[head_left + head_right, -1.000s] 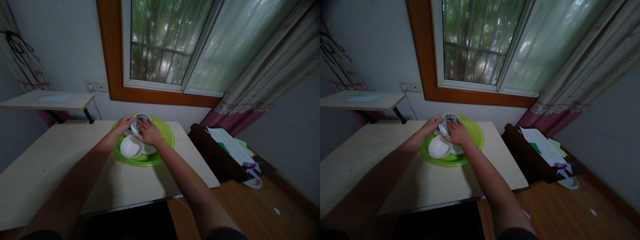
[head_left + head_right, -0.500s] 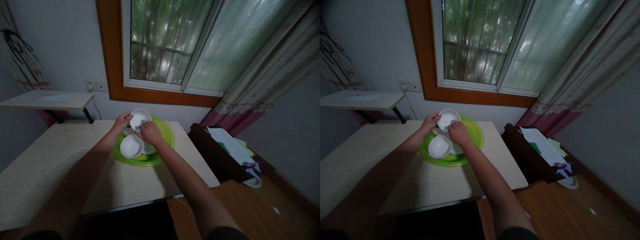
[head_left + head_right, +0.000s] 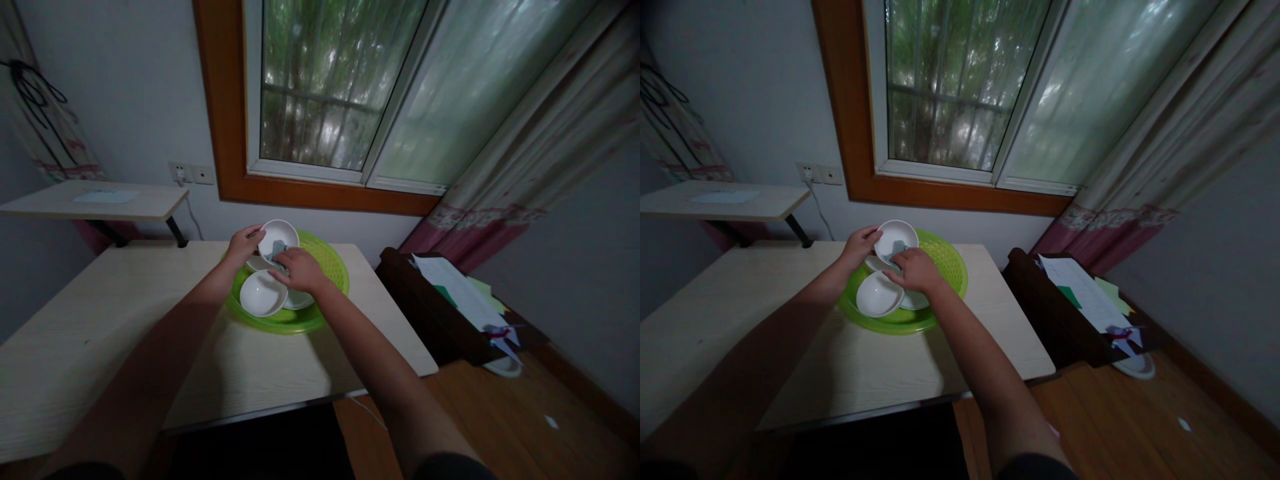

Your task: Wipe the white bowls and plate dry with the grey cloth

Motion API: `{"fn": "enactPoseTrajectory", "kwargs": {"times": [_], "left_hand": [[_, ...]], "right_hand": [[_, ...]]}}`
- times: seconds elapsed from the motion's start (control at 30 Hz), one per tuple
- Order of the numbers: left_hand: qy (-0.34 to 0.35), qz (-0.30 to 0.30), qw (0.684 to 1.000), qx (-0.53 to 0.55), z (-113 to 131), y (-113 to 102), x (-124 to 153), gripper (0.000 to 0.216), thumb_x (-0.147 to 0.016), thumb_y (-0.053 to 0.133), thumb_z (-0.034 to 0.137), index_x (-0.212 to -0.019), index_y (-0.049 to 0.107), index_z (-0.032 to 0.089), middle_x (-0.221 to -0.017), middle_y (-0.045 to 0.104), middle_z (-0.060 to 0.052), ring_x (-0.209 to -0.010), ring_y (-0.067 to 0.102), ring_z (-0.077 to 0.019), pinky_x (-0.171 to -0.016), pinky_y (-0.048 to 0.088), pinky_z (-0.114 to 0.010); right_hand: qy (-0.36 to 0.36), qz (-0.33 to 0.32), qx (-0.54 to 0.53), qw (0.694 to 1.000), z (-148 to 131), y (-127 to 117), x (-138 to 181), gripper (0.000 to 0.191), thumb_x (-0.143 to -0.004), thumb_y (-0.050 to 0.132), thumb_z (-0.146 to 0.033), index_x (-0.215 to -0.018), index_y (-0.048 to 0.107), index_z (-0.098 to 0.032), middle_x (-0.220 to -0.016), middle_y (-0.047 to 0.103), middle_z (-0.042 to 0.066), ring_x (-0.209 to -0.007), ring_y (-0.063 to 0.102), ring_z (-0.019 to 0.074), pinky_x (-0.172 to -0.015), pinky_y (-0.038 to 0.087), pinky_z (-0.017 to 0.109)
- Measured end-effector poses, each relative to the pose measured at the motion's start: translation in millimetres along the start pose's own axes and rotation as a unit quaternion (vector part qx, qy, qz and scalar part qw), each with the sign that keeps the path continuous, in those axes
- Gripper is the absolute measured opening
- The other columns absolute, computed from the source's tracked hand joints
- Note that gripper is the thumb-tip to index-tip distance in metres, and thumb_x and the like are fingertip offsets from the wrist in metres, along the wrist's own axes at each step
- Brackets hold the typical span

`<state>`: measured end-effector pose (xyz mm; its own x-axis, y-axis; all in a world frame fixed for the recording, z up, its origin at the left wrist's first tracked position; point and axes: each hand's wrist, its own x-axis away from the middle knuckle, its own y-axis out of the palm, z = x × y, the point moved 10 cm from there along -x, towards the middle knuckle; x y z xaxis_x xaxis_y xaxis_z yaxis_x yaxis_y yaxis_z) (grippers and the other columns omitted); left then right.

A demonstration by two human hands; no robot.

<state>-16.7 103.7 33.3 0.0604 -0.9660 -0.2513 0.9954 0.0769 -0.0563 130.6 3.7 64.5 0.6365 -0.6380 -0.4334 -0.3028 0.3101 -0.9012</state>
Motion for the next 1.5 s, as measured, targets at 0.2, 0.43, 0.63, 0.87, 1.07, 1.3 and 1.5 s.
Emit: {"fn": "enactPoseTrajectory", "kwargs": {"times": [0.2,0.43,0.63,0.87,1.07,1.3,1.5], "left_hand": [[-0.026,-0.02,0.999,0.015,-2,4,1,0.062,-0.074,0.071,0.053,-0.121,0.072,0.012,-0.093,0.074,-0.007,-0.066,0.063,-0.0152,-0.055,0.051,-0.025],[-0.014,-0.051,0.997,0.057,1,9,5,0.054,-0.074,0.072,0.058,-0.104,0.073,0.012,-0.084,0.072,-0.006,-0.063,0.061,-0.0149,-0.055,0.05,-0.025],[-0.019,-0.018,0.999,0.042,-5,3,0,0.056,-0.076,0.069,0.054,-0.114,0.072,0.013,-0.087,0.071,-0.005,-0.065,0.062,-0.0156,-0.054,0.051,-0.025],[-0.024,-0.005,1.0,0.009,-7,1,-1,0.056,-0.076,0.068,0.052,-0.116,0.071,0.013,-0.088,0.072,-0.005,-0.066,0.061,-0.0157,-0.052,0.05,-0.024],[-0.01,-0.032,0.999,-0.004,-8,6,-1,0.055,-0.076,0.068,0.055,-0.114,0.072,0.015,-0.089,0.073,-0.006,-0.066,0.062,-0.0156,-0.052,0.049,-0.024],[-0.012,-0.055,0.998,0.005,-4,12,2,0.052,-0.076,0.069,0.056,-0.107,0.072,0.015,-0.092,0.074,-0.007,-0.068,0.064,-0.0175,-0.053,0.05,-0.025],[0.02,-0.079,0.997,-0.006,8,17,7,0.047,-0.077,0.069,0.055,-0.102,0.074,0.015,-0.098,0.076,-0.01,-0.079,0.067,-0.0209,-0.062,0.053,-0.027]], "right_hand": [[0.043,0.039,0.074,0.996,13,-13,0,0.047,-0.107,0.043,-0.05,-0.102,0.075,-0.017,-0.118,0.076,0.015,-0.121,0.064,0.0267,-0.125,0.025,0.051],[0.041,0.087,0.081,0.992,13,-22,1,0.042,-0.108,0.044,-0.045,-0.114,0.073,-0.015,-0.14,0.066,0.015,-0.137,0.053,0.0283,-0.127,0.021,0.053],[0.057,0.049,0.108,0.991,13,-17,2,0.048,-0.107,0.042,-0.051,-0.104,0.074,-0.014,-0.113,0.074,0.017,-0.119,0.058,0.0311,-0.108,0.038,0.049],[-0.01,-0.014,0.085,0.996,-9,-5,1,0.049,-0.106,0.043,-0.054,-0.111,0.074,-0.016,-0.105,0.076,0.015,-0.108,0.062,0.0293,-0.099,0.041,0.045],[-0.069,-0.022,0.012,0.997,-18,6,2,0.055,-0.103,0.05,-0.056,-0.137,0.062,-0.014,-0.123,0.074,0.014,-0.115,0.066,0.028,-0.102,0.046,0.04],[-0.073,-0.014,-0.03,0.997,-16,11,2,0.064,-0.099,0.057,-0.054,-0.15,0.051,-0.014,-0.149,0.06,0.016,-0.137,0.057,0.0268,-0.117,0.042,0.04],[-0.084,-0.025,-0.011,0.996,-18,14,2,0.063,-0.1,0.056,-0.046,-0.152,0.047,-0.012,-0.157,0.05,0.018,-0.146,0.049,0.0269,-0.122,0.038,0.043]]}}
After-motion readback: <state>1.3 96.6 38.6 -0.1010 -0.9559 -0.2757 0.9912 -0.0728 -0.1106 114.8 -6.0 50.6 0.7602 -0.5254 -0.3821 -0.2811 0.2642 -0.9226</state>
